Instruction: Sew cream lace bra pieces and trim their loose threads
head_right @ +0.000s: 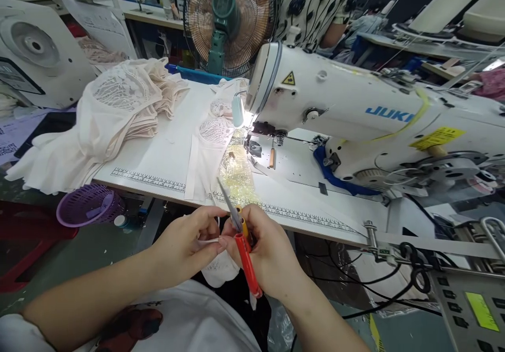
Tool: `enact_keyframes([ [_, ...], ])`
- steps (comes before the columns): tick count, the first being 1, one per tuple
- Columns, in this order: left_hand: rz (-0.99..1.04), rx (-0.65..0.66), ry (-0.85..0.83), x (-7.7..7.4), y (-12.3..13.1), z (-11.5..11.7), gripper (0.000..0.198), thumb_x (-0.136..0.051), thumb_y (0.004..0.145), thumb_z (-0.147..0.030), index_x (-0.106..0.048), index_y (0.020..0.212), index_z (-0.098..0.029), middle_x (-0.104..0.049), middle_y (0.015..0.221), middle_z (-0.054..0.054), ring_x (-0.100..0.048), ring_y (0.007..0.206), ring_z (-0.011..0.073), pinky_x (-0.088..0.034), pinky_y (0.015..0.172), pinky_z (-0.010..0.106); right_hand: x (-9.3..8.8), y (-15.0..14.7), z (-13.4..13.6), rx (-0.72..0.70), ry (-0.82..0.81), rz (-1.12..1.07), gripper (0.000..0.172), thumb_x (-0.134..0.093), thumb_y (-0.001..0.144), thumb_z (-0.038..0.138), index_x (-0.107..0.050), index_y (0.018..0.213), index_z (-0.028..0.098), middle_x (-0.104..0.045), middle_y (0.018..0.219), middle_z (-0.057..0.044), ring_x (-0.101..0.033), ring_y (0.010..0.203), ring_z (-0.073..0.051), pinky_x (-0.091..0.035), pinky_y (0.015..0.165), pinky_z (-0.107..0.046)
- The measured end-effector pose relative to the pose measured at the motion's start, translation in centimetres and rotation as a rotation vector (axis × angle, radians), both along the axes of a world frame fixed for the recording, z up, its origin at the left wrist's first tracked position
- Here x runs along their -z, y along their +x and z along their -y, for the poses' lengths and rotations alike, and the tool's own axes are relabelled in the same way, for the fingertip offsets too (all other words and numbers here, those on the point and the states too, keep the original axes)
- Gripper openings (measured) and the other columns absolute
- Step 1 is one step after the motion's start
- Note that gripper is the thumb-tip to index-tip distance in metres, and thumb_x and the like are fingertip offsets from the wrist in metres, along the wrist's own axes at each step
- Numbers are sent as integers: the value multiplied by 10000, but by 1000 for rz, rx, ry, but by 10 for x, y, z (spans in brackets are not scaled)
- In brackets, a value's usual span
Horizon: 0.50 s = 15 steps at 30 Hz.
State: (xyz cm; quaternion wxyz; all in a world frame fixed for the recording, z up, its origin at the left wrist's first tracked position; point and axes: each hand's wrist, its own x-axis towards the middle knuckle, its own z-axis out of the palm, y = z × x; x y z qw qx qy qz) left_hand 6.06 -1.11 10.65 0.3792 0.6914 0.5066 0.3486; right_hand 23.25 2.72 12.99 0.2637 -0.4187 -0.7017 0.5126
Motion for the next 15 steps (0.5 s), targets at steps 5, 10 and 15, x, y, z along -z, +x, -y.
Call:
enact_keyframes([
  [5,322,167,-394,-9,-9,-3,240,-559,758,-374,-566,785,-135,-360,561,-53,-307,509,79,-251,470,210,8,-1,-2,-51,-54,-313,211,-658,766,241,-450,799,233,-570,724,31,-521,622,-112,-427,539,-240],
  [10,468,104,-535,-10,-9,-7,230,-622,686,-333,-572,637,-114,-414,537,-37,-322,496,67,-246,462,206,24,-9,-4,-79,-98,-435,230,-680,757,267,-453,791,244,-575,718,35,-542,615,-107,-451,541,-231],
  [15,433,1,-526,-8,-10,-11,210,-631,660,-317,-583,585,-126,-430,516,-37,-341,477,69,-257,443,201,36,-5,-5,-40,-97,-377,248,-619,792,427,-467,861,243,-552,794,-9,-541,697,-145,-459,613,-278],
])
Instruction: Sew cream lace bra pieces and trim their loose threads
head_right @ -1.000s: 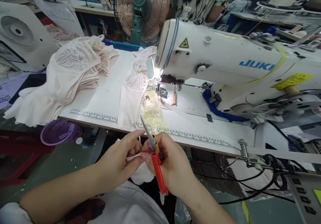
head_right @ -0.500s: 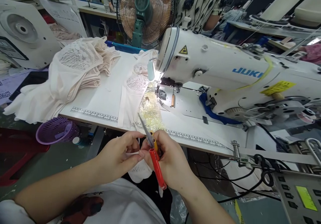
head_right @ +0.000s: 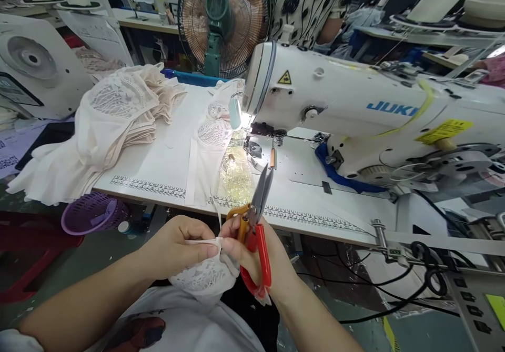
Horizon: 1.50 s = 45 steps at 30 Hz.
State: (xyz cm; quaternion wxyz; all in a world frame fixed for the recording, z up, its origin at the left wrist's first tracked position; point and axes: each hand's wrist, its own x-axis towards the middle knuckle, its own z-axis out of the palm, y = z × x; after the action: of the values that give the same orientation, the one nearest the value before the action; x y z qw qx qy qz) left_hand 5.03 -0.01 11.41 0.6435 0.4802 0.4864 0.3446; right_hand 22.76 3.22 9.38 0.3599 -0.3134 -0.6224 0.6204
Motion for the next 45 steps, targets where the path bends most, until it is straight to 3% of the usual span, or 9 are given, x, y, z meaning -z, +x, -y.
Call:
enact_keyframes([
  [4,-1,-6,-17,0,-5,-5,210,-634,653,-300,-568,552,-128,-414,492,-40,-337,458,64,-260,433,196,4,21,3,-227,55,190,528,-421,740,730,-471,845,215,-475,759,-18,-448,663,-157,-394,560,-291],
  [9,77,34,-55,5,-7,-12,200,-618,671,-279,-569,560,-120,-404,485,-40,-310,447,54,-233,419,192,10,36,15,-401,119,525,588,-289,729,795,-379,766,215,-439,722,7,-344,597,-127,-296,517,-271],
  [15,77,48,-80,9,-2,-19,207,-608,681,-292,-597,583,-110,-408,472,-42,-294,426,44,-215,407,190,13,40,20,-363,194,642,584,-224,732,806,-291,717,226,-361,656,32,-280,562,-122,-243,506,-269],
  [27,7,18,-195,19,-2,-24,222,-639,673,-355,-622,607,-144,-363,390,-64,-269,354,52,-185,381,210,19,44,20,-311,293,824,510,-260,791,738,-197,696,241,-330,605,63,-278,508,-111,-201,477,-257],
  [32,18,15,-177,22,-2,-27,226,-655,673,-357,-637,606,-143,-380,411,-56,-287,373,53,-211,389,209,19,42,19,-299,287,809,469,-309,817,683,-188,696,247,-337,592,67,-283,499,-109,-210,473,-254],
  [41,35,27,-151,18,1,-28,229,-651,671,-344,-631,595,-129,-405,440,-42,-304,398,56,-213,401,212,29,40,23,-237,111,710,346,-406,859,478,-218,685,245,-355,587,60,-306,484,-100,-240,447,-245],
  [45,29,15,-152,16,1,-28,237,-657,658,-354,-615,591,-130,-394,436,-46,-302,403,58,-214,406,212,40,37,25,-158,182,685,346,-400,866,435,-210,652,241,-306,560,64,-275,473,-93,-222,426,-239],
])
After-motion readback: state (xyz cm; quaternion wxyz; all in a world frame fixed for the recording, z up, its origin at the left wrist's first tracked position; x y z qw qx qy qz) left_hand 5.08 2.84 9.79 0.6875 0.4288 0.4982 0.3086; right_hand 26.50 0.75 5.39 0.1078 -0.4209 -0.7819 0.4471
